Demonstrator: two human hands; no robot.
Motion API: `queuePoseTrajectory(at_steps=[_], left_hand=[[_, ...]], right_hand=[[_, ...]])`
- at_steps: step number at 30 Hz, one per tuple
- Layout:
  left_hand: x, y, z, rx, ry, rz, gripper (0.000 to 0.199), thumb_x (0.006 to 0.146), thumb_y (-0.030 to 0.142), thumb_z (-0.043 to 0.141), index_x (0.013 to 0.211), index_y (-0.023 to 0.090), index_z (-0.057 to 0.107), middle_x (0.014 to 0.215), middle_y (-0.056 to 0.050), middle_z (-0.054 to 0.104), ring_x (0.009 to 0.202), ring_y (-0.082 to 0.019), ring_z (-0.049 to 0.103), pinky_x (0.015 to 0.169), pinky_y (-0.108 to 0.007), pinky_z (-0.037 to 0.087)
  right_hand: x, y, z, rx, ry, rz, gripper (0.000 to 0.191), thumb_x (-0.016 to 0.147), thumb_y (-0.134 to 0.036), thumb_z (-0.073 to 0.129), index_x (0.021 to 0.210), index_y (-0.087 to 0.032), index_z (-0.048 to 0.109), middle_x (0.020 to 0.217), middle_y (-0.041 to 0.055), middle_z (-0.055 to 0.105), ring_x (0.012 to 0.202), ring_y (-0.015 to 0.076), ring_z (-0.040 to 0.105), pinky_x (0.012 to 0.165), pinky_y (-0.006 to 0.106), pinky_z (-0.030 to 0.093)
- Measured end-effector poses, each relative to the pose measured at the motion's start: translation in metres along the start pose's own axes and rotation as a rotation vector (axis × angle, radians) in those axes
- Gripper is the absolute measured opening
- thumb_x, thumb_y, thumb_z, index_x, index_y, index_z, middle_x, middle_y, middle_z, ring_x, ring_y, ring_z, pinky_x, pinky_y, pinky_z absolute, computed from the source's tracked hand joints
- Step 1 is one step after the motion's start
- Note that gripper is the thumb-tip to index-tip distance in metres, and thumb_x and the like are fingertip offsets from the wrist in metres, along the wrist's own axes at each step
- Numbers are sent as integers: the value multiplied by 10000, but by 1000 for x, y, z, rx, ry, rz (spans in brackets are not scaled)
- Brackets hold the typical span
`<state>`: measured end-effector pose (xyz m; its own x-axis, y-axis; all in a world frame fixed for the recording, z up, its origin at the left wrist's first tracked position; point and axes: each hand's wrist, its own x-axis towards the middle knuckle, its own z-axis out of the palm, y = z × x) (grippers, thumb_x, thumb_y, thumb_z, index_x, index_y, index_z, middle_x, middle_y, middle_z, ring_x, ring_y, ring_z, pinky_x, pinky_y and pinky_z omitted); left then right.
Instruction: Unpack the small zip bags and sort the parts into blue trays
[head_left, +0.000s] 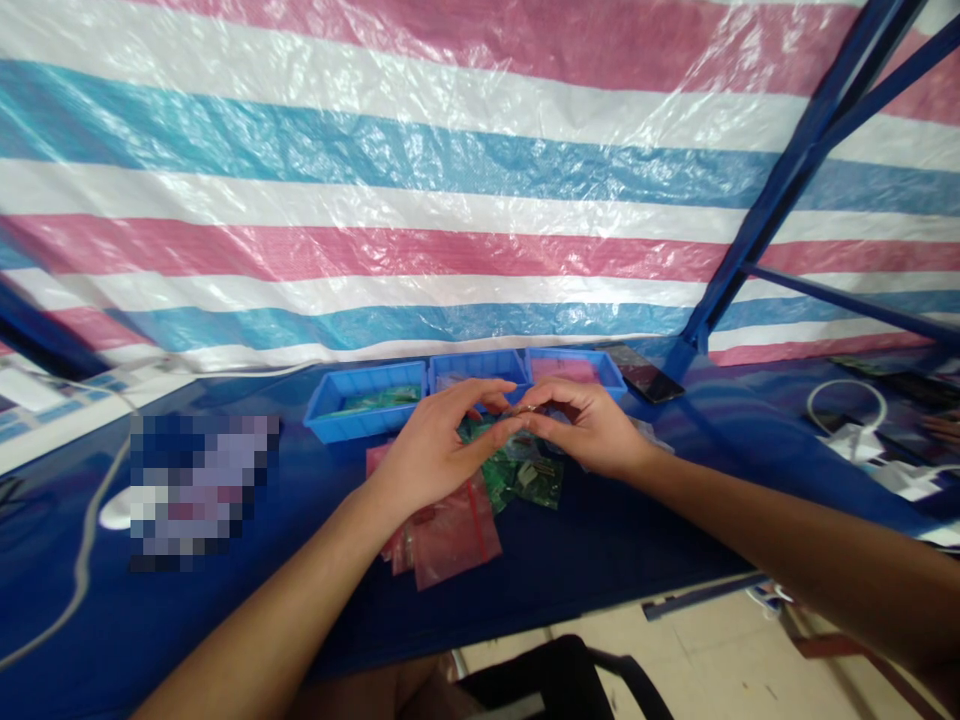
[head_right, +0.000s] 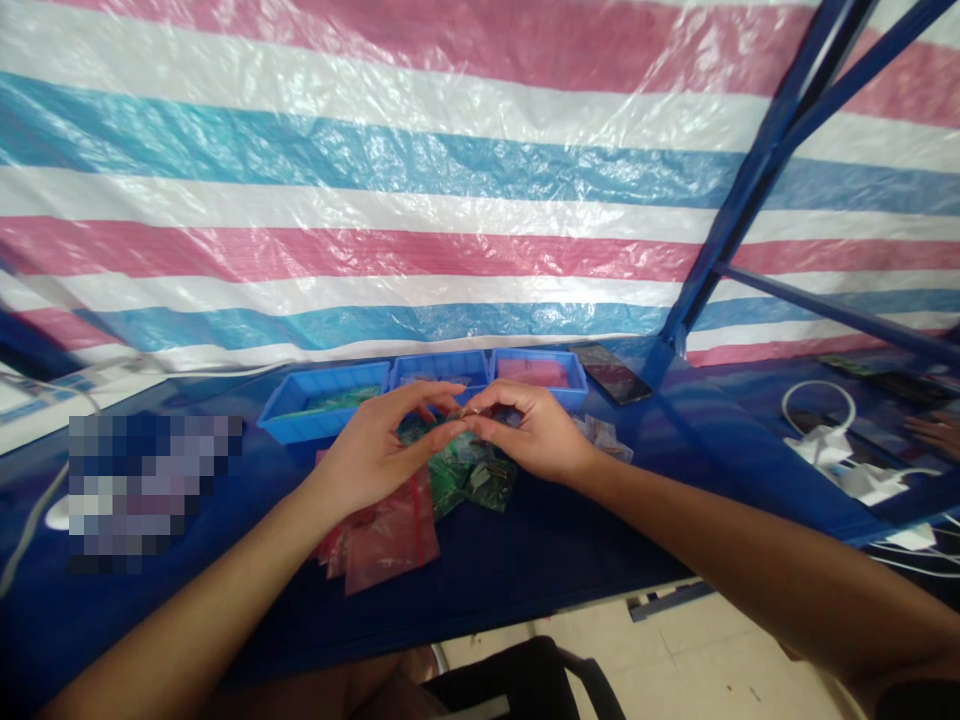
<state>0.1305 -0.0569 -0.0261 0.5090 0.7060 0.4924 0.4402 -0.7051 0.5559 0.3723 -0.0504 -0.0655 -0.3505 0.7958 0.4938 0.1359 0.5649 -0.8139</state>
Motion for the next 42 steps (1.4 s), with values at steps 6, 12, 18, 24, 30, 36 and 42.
queuePoseTrajectory(at_steps=[6,12,18,24,30,36,42], left_hand=[[1,2,-3,-44,-39,-43,429,1017,449,747,1406,280,683,1056,0,825,944,-202,779,852,-312,574],[1,4,-3,-98,-17,-62,391,1050,370,669,1418,239,654,1007,-13,843,904,-203,793,838,-315,581],[0,3,-4,-107,-14,-85,392,1047,363,654,1416,230,658,1001,-26,838,887,-209,787,725,-285,556],[1,4,-4,-266,-21,-121,322,1056,417,673,1314,228,714,986,-21,829,884,-213,787,839,-325,593],[-1,4,-2,-241,-18,-119,319,1067,441,659,1300,236,729,992,-23,830,880,-209,779,749,-290,565],[-1,5,-4,-198,-11,-70,417,1151,489,460,1140,223,781,1031,-43,833,978,-235,786,920,-343,586],[-2,5,-1,-70,59,-42,440,1033,458,716,1417,248,671,1228,-53,826,1014,-226,782,901,-339,599]], right_hand=[[-1,2,4,31,53,43,301,915,-373,854,1160,-235,748,992,39,791,948,212,747,931,371,589],[-4,0,5,4,37,23,375,925,-396,858,1250,-249,742,1011,34,773,971,206,750,966,370,590],[-4,-5,3,-88,-13,-77,403,853,-443,928,1174,-254,774,1125,64,787,1032,245,742,966,394,597],[0,-12,-2,-192,-80,-174,509,825,-412,961,1264,-290,732,1227,75,759,1105,271,719,1014,431,569],[-2,-12,-2,-124,-59,-160,250,961,-402,825,1152,-274,727,1142,74,755,1052,260,714,965,422,586],[0,-7,1,33,3,-23,228,995,-469,769,996,-243,746,1029,69,746,946,234,707,869,379,583],[4,-3,3,239,60,170,342,877,-533,882,934,-224,746,864,12,729,730,159,645,700,304,546]])
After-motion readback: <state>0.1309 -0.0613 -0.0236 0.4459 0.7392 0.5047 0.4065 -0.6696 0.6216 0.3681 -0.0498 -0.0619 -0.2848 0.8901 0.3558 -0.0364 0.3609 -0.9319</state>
